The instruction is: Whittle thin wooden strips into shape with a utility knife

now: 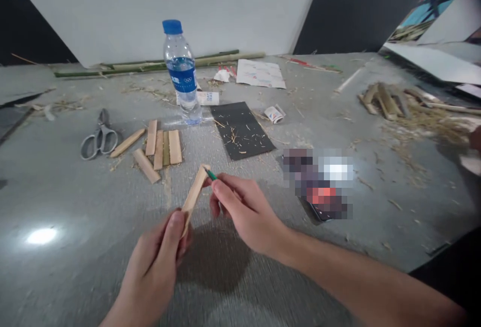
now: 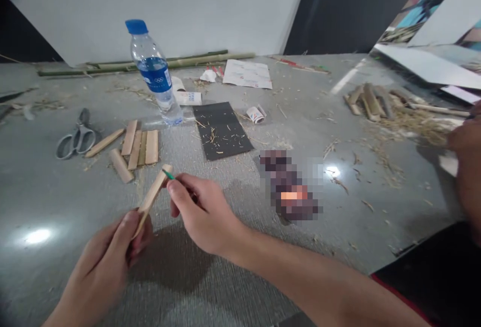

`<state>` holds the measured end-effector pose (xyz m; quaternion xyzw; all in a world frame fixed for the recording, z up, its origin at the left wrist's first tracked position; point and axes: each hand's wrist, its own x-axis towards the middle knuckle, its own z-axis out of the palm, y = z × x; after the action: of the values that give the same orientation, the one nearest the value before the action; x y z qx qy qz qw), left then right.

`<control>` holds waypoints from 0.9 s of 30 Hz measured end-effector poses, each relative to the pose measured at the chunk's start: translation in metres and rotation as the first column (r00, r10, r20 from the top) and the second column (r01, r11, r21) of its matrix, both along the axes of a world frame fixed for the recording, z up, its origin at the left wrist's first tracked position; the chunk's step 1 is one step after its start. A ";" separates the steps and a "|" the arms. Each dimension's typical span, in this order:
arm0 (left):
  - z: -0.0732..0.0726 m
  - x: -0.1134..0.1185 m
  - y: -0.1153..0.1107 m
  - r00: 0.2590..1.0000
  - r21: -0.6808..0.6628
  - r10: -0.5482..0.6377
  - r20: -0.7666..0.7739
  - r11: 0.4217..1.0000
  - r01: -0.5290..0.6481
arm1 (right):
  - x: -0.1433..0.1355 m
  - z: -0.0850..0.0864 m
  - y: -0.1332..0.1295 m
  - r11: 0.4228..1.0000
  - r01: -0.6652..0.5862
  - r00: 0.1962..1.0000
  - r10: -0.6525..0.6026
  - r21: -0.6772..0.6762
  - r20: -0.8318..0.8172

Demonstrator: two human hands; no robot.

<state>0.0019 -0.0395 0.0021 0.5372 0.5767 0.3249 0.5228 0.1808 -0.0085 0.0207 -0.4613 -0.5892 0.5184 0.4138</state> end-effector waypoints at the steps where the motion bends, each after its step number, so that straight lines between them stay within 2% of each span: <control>1: 0.001 0.001 0.001 0.999 -0.024 0.031 0.034 0.999 -0.030 | 0.000 0.001 -0.001 1.000 -0.016 1.000 0.016 -0.004 0.013; 5: -0.002 -0.004 0.007 0.975 -0.193 0.150 0.164 0.974 -0.118 | -0.001 0.004 -0.003 0.997 -0.072 0.991 0.073 -0.019 0.112; 8: -0.009 -0.012 0.011 0.962 -0.299 0.198 0.188 0.945 -0.136 | -0.001 0.004 -0.001 0.995 -0.098 0.969 0.101 -0.028 0.226; 13: -0.009 -0.017 0.018 0.955 -0.292 0.234 0.183 0.940 -0.174 | 0.000 0.000 0.000 0.996 -0.076 0.958 0.085 -0.042 0.273; 18: -0.008 -0.018 0.023 0.956 -0.333 0.152 0.250 0.941 -0.062 | -0.004 -0.003 -0.001 0.997 -0.051 0.948 0.069 -0.064 0.311; 20: -0.011 -0.021 0.023 0.959 -0.310 0.149 0.242 0.948 -0.068 | 0.000 -0.003 0.003 0.995 -0.080 0.914 0.095 -0.054 0.394; 22: -0.014 -0.024 0.022 0.962 -0.290 0.164 0.219 0.952 -0.096 | 0.014 -0.001 0.011 0.996 -0.084 0.820 0.052 0.031 0.571; 23: -0.015 -0.025 0.022 0.962 -0.285 0.170 0.216 0.953 -0.104 | 0.026 0.001 0.015 0.995 -0.063 0.725 -0.012 0.083 0.688; 25: -0.015 -0.027 0.022 0.961 -0.288 0.166 0.223 0.953 -0.098 | 0.056 0.008 0.023 0.978 0.045 0.461 -0.202 0.204 0.864; 27: -0.014 -0.028 0.021 0.960 -0.297 0.150 0.236 0.952 -0.076 | 0.091 0.015 0.028 0.941 0.188 0.193 -0.317 0.283 0.928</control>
<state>-0.0266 -0.0182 -0.0118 0.3758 0.5753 0.3344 0.6450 0.2721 0.0191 0.0356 -0.7483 -0.6598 0.0174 0.0667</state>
